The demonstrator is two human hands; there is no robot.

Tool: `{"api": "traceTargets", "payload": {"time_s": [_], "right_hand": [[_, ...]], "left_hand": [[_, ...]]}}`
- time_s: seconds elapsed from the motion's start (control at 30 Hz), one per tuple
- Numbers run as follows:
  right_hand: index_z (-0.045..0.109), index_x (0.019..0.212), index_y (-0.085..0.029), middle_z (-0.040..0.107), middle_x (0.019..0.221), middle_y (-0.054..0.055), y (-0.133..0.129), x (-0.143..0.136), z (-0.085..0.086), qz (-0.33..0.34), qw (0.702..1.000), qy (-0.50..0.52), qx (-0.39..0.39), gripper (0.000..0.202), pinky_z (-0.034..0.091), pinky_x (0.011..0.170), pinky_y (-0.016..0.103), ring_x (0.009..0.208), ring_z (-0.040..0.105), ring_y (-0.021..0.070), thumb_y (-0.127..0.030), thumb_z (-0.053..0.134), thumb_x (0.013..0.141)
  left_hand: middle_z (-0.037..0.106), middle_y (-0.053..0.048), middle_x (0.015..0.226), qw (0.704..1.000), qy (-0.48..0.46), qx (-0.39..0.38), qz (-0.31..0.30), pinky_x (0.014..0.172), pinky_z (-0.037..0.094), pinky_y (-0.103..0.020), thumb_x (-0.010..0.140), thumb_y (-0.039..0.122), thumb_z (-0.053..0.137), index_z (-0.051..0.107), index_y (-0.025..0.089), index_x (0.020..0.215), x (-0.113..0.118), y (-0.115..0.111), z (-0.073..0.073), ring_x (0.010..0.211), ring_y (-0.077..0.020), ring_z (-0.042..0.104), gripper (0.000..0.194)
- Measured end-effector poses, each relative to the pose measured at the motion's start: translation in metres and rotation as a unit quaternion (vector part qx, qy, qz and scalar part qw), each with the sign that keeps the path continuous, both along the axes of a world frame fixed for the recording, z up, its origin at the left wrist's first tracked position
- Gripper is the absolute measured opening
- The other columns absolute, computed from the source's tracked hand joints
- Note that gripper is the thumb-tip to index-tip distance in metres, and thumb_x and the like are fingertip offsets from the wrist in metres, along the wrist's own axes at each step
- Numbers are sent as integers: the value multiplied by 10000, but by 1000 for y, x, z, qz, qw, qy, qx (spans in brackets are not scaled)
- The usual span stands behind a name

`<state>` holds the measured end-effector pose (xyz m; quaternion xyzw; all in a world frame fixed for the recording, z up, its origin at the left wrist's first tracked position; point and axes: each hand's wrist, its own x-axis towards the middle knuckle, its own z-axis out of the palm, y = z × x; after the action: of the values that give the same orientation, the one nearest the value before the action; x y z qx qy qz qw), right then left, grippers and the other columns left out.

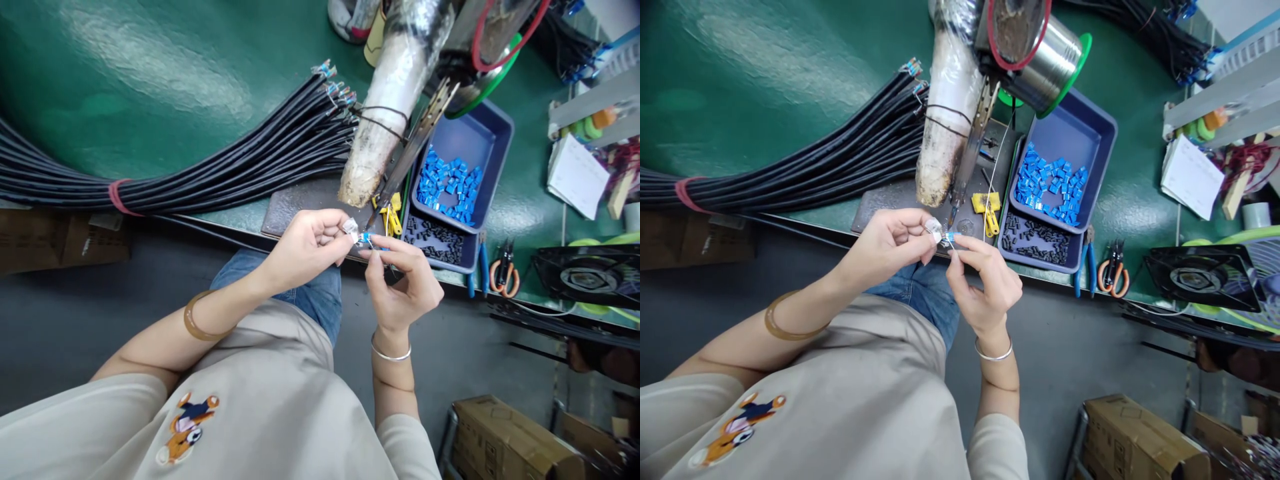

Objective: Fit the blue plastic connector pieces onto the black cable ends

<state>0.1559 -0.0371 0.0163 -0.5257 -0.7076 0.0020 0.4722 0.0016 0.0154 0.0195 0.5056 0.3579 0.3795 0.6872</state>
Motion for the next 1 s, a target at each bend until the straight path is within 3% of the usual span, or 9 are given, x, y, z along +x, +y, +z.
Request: {"api": "traceTargets", "payload": {"time_s": [0.33,0.63,0.8,1.0], "right_hand": [[626,891,-227,788,944,11,-5,0,-2,14,998,-55,8,170,605,644,239,768,760,146,-89,666,801],[663,934,-227,785,988,18,-7,0,-4,18,1000,0,-24,189,638,753,293,845,766,177,-90,670,803],[666,922,-222,783,1006,21,-8,-3,-4,18,999,-28,-8,198,621,700,245,832,766,164,-77,686,790],[667,929,-201,782,1016,45,-8,-3,-3,23,996,-79,21,231,611,762,222,846,763,150,-38,695,768]], "left_hand": [[534,43,526,1000,-3,5,2,460,345,-144,842,172,578,540,142,717,-1,-1,-5,464,-35,456,134],[555,44,527,1000,-15,-8,-6,415,299,-142,838,156,573,539,145,720,-2,-2,-4,418,-21,422,123],[579,43,533,1000,-21,-9,3,412,307,-146,836,142,553,529,146,730,-2,-3,-5,389,-15,412,109],[581,52,559,1000,-20,-8,4,426,325,-137,840,127,532,520,149,756,-1,-4,-6,403,-12,421,87]]}}
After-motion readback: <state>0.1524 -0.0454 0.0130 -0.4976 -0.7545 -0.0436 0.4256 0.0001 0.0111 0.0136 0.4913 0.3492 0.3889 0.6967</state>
